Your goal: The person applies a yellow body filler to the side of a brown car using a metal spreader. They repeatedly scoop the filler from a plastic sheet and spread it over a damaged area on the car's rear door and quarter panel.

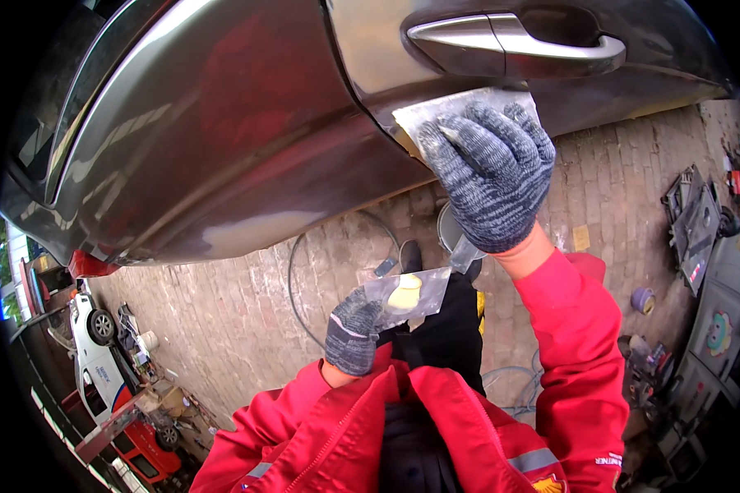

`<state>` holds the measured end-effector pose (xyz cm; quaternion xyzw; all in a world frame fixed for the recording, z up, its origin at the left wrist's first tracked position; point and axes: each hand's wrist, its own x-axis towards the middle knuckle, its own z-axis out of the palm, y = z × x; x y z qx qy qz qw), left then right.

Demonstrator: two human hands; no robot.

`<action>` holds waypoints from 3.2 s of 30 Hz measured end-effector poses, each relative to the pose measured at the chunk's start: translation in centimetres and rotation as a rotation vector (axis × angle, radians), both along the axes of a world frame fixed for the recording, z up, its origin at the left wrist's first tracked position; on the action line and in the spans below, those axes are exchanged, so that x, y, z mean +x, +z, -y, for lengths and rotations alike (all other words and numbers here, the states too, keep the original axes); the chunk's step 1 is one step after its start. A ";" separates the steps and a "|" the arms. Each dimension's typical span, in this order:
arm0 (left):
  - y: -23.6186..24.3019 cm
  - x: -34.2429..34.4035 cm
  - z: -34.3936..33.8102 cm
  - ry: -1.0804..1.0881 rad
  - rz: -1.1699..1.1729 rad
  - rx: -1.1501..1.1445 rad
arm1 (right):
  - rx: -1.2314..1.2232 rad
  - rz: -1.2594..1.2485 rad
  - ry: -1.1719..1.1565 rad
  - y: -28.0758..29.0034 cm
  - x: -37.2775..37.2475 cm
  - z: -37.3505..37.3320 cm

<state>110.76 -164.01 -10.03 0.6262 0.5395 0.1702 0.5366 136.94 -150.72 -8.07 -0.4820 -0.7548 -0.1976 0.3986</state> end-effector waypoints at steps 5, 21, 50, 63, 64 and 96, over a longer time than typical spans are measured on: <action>1.0 0.4 -0.4 -0.021 -0.055 0.075 | 0.117 -0.061 0.000 -0.9 -0.6 -2.1; 1.0 0.2 -0.1 0.285 0.339 -0.343 | -0.156 -0.012 0.036 -0.3 -0.5 0.7; 1.6 -0.1 0.7 0.230 0.325 -0.231 | -0.064 0.001 -0.003 1.3 0.2 -0.4; 2.7 -0.5 -0.2 -0.167 -0.154 0.461 | -0.299 0.083 0.027 0.9 2.6 4.0; 3.1 -0.2 -0.2 -0.169 -0.165 0.472 | -0.304 -0.010 0.060 1.3 3.1 4.6; 4.5 1.5 -1.4 -0.082 0.140 0.196 | -0.328 -0.370 -0.095 -3.5 2.6 9.8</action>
